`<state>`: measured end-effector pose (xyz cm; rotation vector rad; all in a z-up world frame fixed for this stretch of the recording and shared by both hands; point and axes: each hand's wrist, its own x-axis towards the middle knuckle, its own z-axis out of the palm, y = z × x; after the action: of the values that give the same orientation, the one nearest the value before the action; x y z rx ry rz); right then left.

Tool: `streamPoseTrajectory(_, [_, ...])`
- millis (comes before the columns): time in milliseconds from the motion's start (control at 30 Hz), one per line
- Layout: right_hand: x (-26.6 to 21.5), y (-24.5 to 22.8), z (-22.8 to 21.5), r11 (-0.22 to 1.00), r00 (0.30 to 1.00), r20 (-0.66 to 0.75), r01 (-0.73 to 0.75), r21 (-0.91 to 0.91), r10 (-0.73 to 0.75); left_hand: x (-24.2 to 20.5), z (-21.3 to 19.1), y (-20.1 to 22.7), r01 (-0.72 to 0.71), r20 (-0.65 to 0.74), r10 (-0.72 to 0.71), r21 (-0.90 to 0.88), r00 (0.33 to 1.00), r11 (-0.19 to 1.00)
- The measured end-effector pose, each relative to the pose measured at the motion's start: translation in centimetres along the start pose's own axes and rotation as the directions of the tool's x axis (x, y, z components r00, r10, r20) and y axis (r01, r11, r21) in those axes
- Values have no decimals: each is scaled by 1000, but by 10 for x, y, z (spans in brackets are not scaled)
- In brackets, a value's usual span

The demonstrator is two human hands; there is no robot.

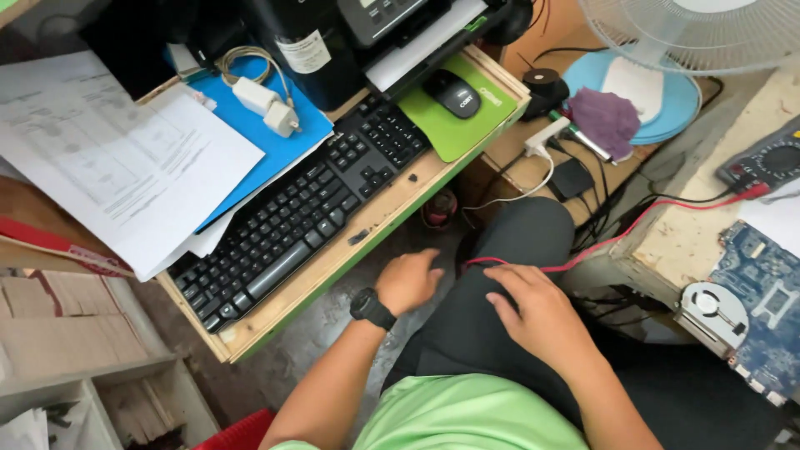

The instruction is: Testing and inspecting a computer motherboard using a multimeter and a magnifying glass.

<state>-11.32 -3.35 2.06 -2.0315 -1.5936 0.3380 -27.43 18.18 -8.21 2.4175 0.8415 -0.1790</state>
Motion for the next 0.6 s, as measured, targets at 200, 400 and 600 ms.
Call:
streamPoseTrajectory(200, [-19, -14, -46, 986, 986, -154, -37, 163, 63, -39, -84, 108, -286, -95, 270, -287, 958, 914])
streamPoseTrajectory(400, [-65, -7, -77, 966, 933, -295, -145, 216, 206, -34, -52, 157, -567, -177, 546, -393, 819, 724])
streamPoseTrajectory(600, [-102, 2, -105, 901, 807, -421, -299, 315, 415, -37, -76, 206, -712, -252, 677, -394, 692, 582])
